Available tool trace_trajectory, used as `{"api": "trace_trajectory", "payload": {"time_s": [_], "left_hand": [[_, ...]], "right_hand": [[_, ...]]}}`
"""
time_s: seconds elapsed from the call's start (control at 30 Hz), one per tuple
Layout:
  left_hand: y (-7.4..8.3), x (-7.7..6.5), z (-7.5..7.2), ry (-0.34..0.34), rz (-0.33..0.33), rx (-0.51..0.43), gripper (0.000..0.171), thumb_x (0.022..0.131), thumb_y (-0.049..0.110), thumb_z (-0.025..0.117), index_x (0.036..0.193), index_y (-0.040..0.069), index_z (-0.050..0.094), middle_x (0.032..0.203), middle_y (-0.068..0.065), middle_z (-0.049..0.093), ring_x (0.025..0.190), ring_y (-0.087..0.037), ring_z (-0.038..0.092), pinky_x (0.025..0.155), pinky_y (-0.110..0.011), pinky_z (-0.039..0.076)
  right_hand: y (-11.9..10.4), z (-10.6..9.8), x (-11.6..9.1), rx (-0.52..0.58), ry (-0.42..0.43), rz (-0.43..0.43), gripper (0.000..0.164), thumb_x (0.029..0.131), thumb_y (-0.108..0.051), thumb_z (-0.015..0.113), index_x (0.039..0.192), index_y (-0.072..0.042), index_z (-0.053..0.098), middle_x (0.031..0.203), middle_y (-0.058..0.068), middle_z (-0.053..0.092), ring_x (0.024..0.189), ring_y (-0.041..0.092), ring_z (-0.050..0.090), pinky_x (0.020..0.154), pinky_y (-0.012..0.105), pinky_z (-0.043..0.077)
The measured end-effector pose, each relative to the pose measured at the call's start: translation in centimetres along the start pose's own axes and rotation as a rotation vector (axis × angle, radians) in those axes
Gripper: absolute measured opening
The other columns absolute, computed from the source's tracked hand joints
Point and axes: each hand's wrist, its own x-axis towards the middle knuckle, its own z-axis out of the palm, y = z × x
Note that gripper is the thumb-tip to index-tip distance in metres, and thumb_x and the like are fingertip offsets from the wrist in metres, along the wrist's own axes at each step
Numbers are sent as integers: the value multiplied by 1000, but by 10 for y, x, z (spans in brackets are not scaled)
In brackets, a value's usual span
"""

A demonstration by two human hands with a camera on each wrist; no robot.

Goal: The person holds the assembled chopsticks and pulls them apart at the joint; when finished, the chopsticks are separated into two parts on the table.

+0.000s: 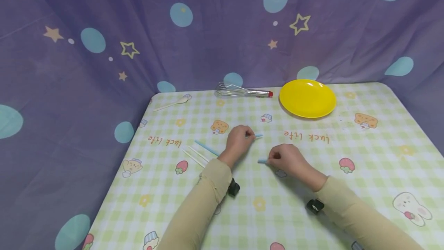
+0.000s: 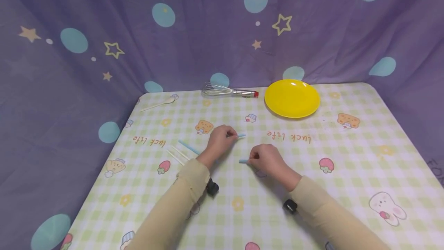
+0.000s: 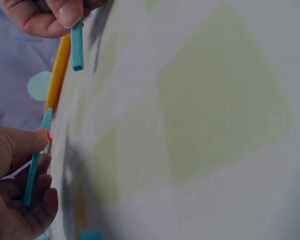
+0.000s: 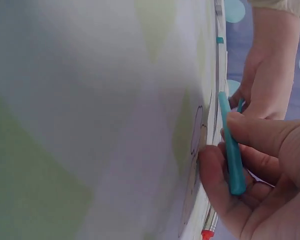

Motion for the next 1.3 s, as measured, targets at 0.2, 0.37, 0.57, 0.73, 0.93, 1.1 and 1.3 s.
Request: {"api": "trace_trajectory", "payload": {"time_s": [0.2,0.37,0.57,0.73,0.93,1.1,1.3], "left_hand": [[9,7,10,-32,-4,25,8,85,21,76,80,18,72,78,6,59,74,-11,53,69,-25,44],[12,12,16,-57,-12,40,11,84,23,78,78,18,70,72,9,59,69,-9,53,66,-24,43],[12,13,19,-52,-22,40,15,83,27,79,76,20,68,69,10,58,66,-7,52,64,-23,42],[9,13,18,-58,-3,5,13,82,27,80,78,20,70,70,11,60,67,-6,53,66,-23,43],[0,9,5,-76,-30,-87,5,86,23,75,86,19,73,78,10,65,74,-6,58,72,-23,47],[-13,-1,-21,-70,-47,-125,5,91,22,71,90,17,73,85,6,67,81,-11,59,75,-29,48],[-36,-16,-56,-58,-44,-141,7,92,20,70,95,15,73,89,3,68,79,-13,57,73,-31,47]], "right_hand": [[0,1,0,-56,-48,34,21,79,-20,81,67,-18,65,64,-11,58,59,9,49,62,30,42],[3,2,1,-59,-70,20,25,78,-23,83,65,-18,62,61,-11,55,58,9,47,61,29,41],[7,2,3,-15,-93,9,27,78,-25,83,65,-16,61,60,-10,54,58,9,47,61,28,40],[9,1,3,25,-104,22,26,78,-25,83,66,-16,61,60,-9,54,58,9,47,61,27,40],[9,1,3,48,-138,59,26,80,-28,81,68,-17,61,60,-8,55,57,11,48,58,28,40],[5,-1,4,34,-146,75,23,82,-29,79,71,-17,64,64,-8,57,61,11,50,63,28,40],[-8,3,8,49,-121,39,18,84,-23,77,74,-17,64,68,-9,59,64,11,50,66,30,42]]}}
